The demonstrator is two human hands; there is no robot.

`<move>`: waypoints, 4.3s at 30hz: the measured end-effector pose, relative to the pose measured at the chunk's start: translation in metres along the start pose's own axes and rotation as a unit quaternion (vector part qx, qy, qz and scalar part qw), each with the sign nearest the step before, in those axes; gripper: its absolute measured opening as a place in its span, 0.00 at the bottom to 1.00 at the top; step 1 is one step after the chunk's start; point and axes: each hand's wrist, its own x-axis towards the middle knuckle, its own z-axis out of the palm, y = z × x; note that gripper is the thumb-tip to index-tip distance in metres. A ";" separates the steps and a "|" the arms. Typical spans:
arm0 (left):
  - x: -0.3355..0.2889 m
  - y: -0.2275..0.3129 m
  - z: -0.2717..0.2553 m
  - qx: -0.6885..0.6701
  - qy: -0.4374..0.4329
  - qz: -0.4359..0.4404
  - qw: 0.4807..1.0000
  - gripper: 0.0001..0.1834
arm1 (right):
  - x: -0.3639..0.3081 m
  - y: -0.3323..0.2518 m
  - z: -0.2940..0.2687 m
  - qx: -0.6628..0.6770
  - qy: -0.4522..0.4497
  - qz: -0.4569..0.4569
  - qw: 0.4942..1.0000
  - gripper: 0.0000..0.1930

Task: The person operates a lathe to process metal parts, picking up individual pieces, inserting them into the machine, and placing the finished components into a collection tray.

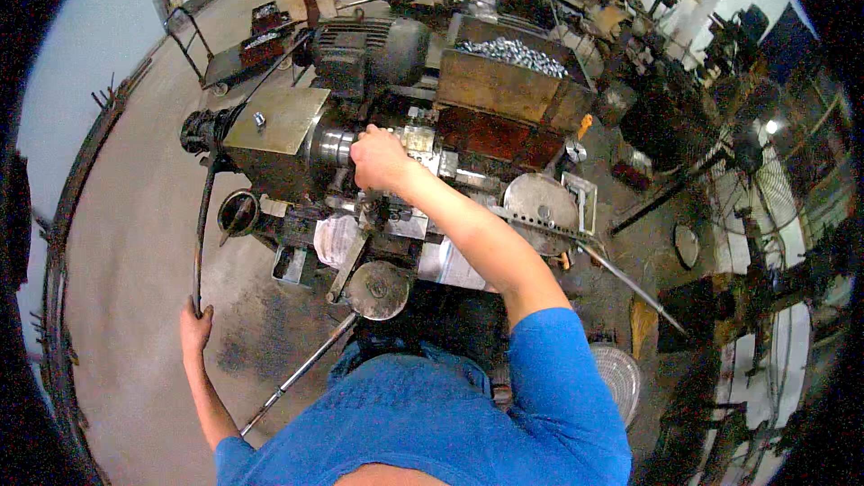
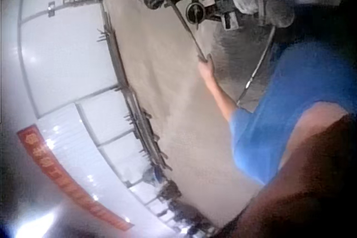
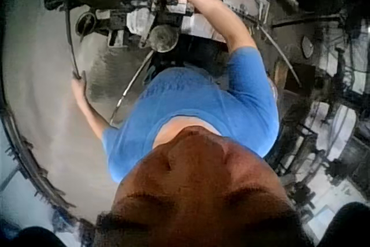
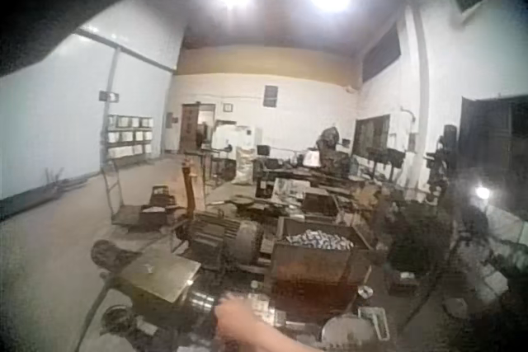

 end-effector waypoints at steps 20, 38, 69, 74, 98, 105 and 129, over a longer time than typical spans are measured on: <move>0.119 -0.124 -0.049 0.327 0.099 0.031 0.939 0.13 | 0.043 -0.016 0.011 0.181 0.032 0.174 0.967 0.16; 0.126 -0.023 0.277 0.096 -0.124 0.173 0.972 0.24 | -0.228 0.083 -0.031 0.203 0.204 0.243 0.926 0.12; 0.062 -0.102 0.189 0.000 -0.326 -0.060 0.943 0.19 | -0.506 -0.035 0.072 -0.021 -0.020 0.744 0.667 0.20; 0.081 -0.066 0.195 -0.086 -0.289 -0.046 0.952 0.18 | -0.505 -0.038 0.073 -0.028 -0.033 0.750 0.660 0.25; 0.110 0.008 0.267 0.182 -0.202 0.156 0.950 0.20 | -0.475 0.166 0.040 -0.175 0.082 0.597 0.778 0.31; 0.097 0.039 0.219 0.223 -0.218 0.147 0.939 0.23 | -0.308 0.133 -0.012 0.012 0.273 0.319 0.907 0.20; 0.042 0.021 0.007 -0.038 0.031 0.002 0.999 0.20 | 0.020 -0.003 0.029 -0.062 -0.036 0.005 0.997 0.11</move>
